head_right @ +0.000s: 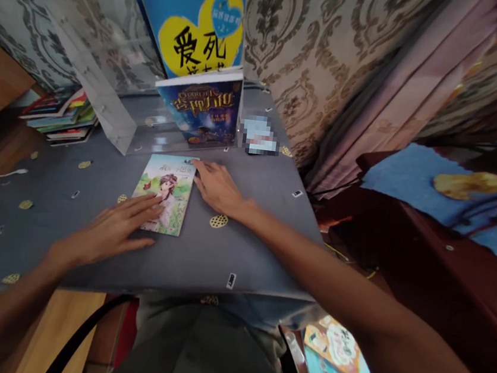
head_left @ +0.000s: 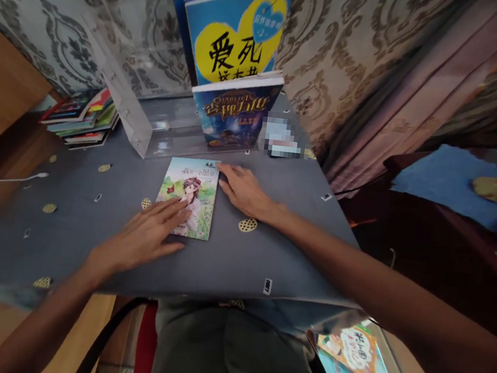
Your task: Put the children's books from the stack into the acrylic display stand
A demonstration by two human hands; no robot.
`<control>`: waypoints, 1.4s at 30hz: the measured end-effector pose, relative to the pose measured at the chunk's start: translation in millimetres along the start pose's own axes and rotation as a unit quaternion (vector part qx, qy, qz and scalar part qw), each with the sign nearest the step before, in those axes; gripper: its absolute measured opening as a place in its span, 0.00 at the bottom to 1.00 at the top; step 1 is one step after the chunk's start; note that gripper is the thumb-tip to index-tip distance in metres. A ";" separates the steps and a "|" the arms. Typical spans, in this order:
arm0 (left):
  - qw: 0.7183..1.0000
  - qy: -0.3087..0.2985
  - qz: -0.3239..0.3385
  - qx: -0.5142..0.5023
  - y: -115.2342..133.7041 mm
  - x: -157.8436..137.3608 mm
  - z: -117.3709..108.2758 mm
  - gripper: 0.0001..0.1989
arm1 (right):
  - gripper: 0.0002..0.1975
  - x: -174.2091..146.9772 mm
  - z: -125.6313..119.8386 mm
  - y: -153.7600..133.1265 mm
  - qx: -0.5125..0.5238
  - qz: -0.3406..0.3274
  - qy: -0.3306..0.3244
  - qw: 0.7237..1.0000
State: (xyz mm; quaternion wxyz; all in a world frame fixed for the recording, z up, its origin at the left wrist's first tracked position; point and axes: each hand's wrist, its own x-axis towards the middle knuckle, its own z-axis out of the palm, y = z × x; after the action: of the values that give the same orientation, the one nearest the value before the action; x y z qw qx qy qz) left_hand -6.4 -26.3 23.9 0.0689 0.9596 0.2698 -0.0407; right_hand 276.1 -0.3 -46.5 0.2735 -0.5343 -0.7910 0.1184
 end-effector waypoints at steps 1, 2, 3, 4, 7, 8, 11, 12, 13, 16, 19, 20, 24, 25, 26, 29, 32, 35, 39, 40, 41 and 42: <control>1.000 0.010 0.002 0.014 5.1 1.3 2.5 0.27 | 0.23 1.6 0.3 -1.1 -0.006 0.002 -0.007 1.000; 0.999 0.019 0.006 0.027 9.6 3.5 4.8 0.26 | 0.23 2.6 0.2 -2.0 -0.009 0.004 -0.013 1.000; 0.999 0.030 0.011 0.037 13.3 6.3 6.7 0.25 | 0.24 3.0 -0.2 -2.6 -0.007 0.005 -0.017 1.000; 0.998 0.040 0.015 0.046 16.2 9.0 8.4 0.23 | 0.24 2.8 -0.7 -2.9 -0.002 0.005 -0.018 1.000; 0.994 0.070 0.033 0.078 19.7 14.8 11.9 0.19 | 0.24 -0.3 -2.5 -2.1 0.030 0.001 -0.005 1.000; 0.992 0.078 0.043 0.088 19.7 15.4 12.7 0.18 | 0.23 -1.9 -3.2 -1.8 0.044 -0.003 0.000 0.999; 0.988 0.099 0.067 0.098 18.7 14.6 13.7 0.16 | 0.22 -8.0 -5.6 -2.8 0.089 -0.015 0.018 0.996; 0.987 0.106 0.071 0.095 18.4 13.9 13.6 0.16 | 0.22 -10.2 -6.5 -4.2 0.102 -0.019 0.025 0.994; 0.987 0.111 0.075 0.090 18.1 13.2 13.1 0.15 | 0.21 -12.2 -7.3 -6.2 0.114 -0.026 0.031 0.993; 0.985 0.123 0.087 0.083 17.3 12.0 10.2 0.15 | 0.19 -17.0 -8.8 -14.0 0.140 -0.052 0.036 0.988; 0.985 0.121 0.092 0.083 16.0 12.6 5.3 0.15 | 0.18 -19.4 -8.5 -21.9 0.157 -0.076 0.029 0.984; 0.986 0.116 0.089 0.083 15.6 13.0 3.6 0.15 | 0.18 -20.0 -8.2 -23.9 0.162 -0.083 0.027 0.983; 0.988 0.103 0.079 0.083 15.6 14.7 -0.1 0.15 | 0.17 -21.8 -7.0 -28.2 0.169 -0.093 0.019 0.981; 0.988 0.105 0.079 0.081 15.8 14.7 0.3 0.15 | 0.17 -22.5 -6.4 -28.5 0.168 -0.094 0.015 0.981; 0.988 0.110 0.079 0.077 16.0 14.6 1.3 0.15 | 0.18 -23.3 -5.6 -28.8 0.164 -0.096 0.007 0.982; 0.987 0.132 0.079 0.054 14.5 12.7 5.6 0.15 | 0.25 -27.1 -1.9 -31.0 0.142 -0.115 -0.041 0.982; 0.988 0.141 0.064 0.012 6.8 11.6 8.6 0.15 | 0.41 -32.6 2.2 -36.0 0.101 -0.131 -0.105 0.981; 0.987 0.156 -0.022 -0.020 -8.3 15.8 9.9 0.16 | 0.47 -36.7 2.8 -41.6 0.073 -0.121 -0.146 0.979; 0.964 0.181 -0.193 -0.007 -30.4 29.1 13.8 0.19 | 0.49 -34.8 -3.0 -46.1 0.085 -0.105 -0.170 0.976; 0.961 0.176 -0.211 -0.009 -34.3 32.7 15.4 0.21 | 0.47 -32.7 -4.3 -46.4 0.082 -0.098 -0.171 0.977; 0.960 0.171 -0.219 -0.016 -37.5 36.0 17.1 0.22 | 0.45 -29.8 -5.0 -46.2 0.073 -0.086 -0.169 0.979; 0.960 0.169 -0.222 -0.026 -40.0 39.0 18.8 0.23 | 0.43 -26.3 -4.8 -45.6 0.056 -0.068 -0.163 0.983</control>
State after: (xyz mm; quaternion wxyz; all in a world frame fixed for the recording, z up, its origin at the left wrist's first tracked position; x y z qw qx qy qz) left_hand 5.1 24.6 -3.5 0.0369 0.8662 0.4851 0.1145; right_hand 250.6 -43.1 -28.7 0.1783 -0.4364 -0.8516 0.2292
